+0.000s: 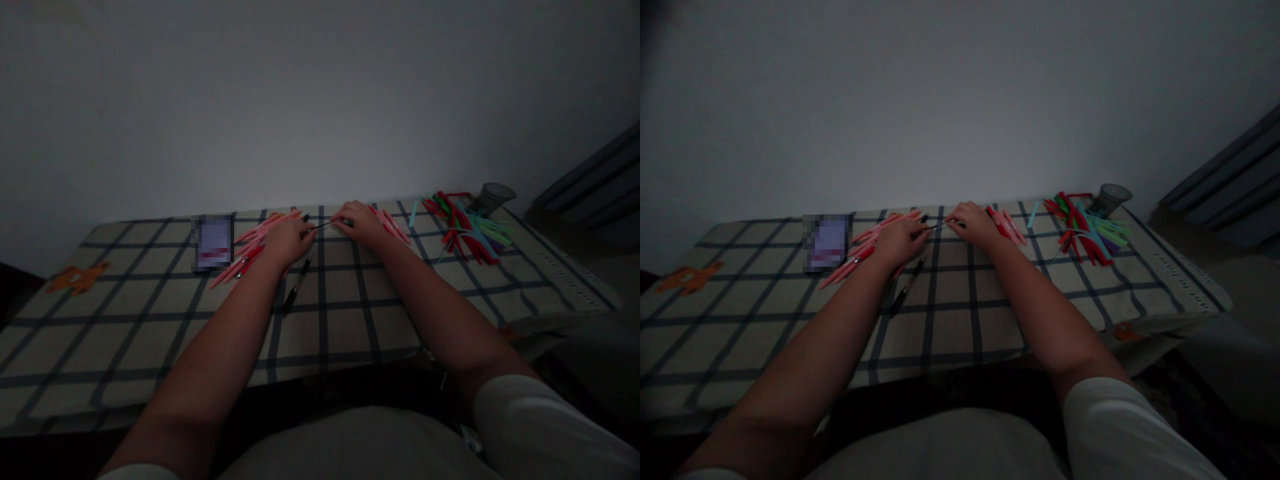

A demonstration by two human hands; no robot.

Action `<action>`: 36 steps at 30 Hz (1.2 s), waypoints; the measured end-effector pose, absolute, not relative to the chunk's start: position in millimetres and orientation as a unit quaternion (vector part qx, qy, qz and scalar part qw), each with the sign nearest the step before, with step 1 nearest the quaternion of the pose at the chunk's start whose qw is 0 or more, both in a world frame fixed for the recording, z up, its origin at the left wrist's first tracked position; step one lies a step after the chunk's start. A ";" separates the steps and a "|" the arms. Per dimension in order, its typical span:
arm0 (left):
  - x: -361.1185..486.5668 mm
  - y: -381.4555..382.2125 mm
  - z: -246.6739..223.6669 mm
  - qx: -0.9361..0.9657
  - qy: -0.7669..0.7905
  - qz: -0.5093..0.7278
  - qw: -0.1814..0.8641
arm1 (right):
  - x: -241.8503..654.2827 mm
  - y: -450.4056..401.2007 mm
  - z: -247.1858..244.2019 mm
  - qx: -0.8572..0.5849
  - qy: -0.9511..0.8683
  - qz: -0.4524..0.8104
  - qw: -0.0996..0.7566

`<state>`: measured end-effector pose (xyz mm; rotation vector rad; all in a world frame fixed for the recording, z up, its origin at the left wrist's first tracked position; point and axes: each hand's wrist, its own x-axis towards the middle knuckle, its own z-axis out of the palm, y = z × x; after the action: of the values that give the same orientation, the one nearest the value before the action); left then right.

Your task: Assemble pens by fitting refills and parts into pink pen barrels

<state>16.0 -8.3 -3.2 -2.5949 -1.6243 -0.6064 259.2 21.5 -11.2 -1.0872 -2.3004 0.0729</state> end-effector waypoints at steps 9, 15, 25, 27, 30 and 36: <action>16.0 -9.0 0.0 -0.814 -0.539 -0.216 0.001 | 260.5 15.0 -0.6 -0.472 -0.836 -0.002 0.278; 15.7 -7.8 -1.4 -0.809 -0.544 -0.223 0.007 | 262.5 15.8 -2.1 -0.503 -0.834 -0.014 0.229; 16.0 -10.3 1.4 -0.805 -0.549 -0.225 -0.002 | 261.7 15.5 -5.9 -0.520 -0.838 -0.046 0.158; 15.2 -8.6 -0.7 -0.806 -0.547 -0.227 0.002 | 262.0 15.7 -7.2 -0.519 -0.839 -0.051 0.155; 14.4 -6.6 -3.4 -0.805 -0.545 -0.235 0.007 | 262.0 15.0 -7.7 -0.521 -0.838 -0.061 0.153; 13.7 -5.8 -5.1 -0.804 -0.543 -0.244 0.009 | 259.9 11.3 -3.2 -0.527 -0.837 -0.066 0.131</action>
<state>13.7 -5.8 -5.1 -2.5112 -1.6951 -0.7629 259.9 11.3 -3.2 -1.5300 -2.4317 -0.1904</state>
